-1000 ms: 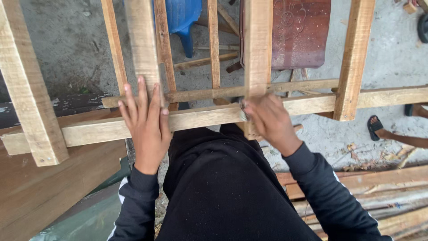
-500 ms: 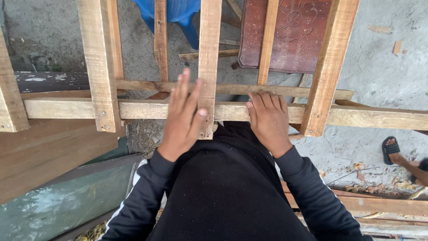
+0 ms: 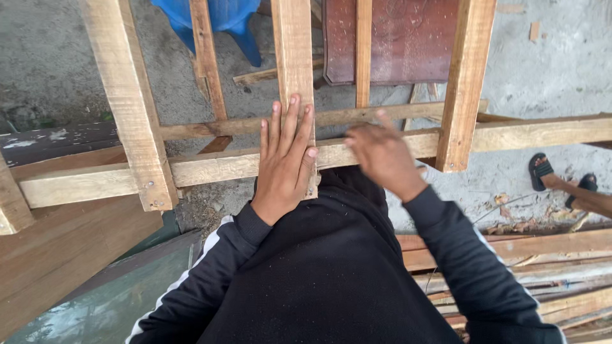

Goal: The person sands the joints and surfaces of a wooden frame structure using a piece of sandpaper.

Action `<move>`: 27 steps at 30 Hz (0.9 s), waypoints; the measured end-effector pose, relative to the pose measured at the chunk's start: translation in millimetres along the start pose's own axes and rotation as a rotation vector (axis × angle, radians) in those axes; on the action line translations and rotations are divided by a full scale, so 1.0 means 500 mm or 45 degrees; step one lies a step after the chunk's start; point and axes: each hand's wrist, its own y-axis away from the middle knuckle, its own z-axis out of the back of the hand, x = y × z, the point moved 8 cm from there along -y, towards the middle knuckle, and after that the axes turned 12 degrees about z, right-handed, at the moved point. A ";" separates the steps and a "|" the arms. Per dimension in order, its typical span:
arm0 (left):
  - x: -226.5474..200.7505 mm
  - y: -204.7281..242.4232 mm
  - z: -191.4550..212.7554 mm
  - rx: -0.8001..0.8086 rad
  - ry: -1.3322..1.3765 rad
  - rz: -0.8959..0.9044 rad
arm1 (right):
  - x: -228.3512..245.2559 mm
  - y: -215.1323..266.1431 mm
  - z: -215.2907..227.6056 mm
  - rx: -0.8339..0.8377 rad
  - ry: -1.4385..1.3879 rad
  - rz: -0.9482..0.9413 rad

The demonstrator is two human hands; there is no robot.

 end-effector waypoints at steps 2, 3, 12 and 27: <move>-0.001 0.004 0.001 0.003 -0.003 -0.007 | -0.027 0.005 0.020 0.015 0.107 -0.033; -0.004 0.002 0.001 0.000 -0.006 -0.007 | -0.054 0.015 0.021 0.073 0.073 -0.208; -0.040 -0.017 -0.005 -0.093 -0.151 0.051 | -0.051 -0.014 -0.032 0.227 -0.148 -0.154; -0.022 -0.019 -0.009 -0.083 -0.047 0.043 | -0.032 0.003 -0.035 -0.005 -0.215 -0.103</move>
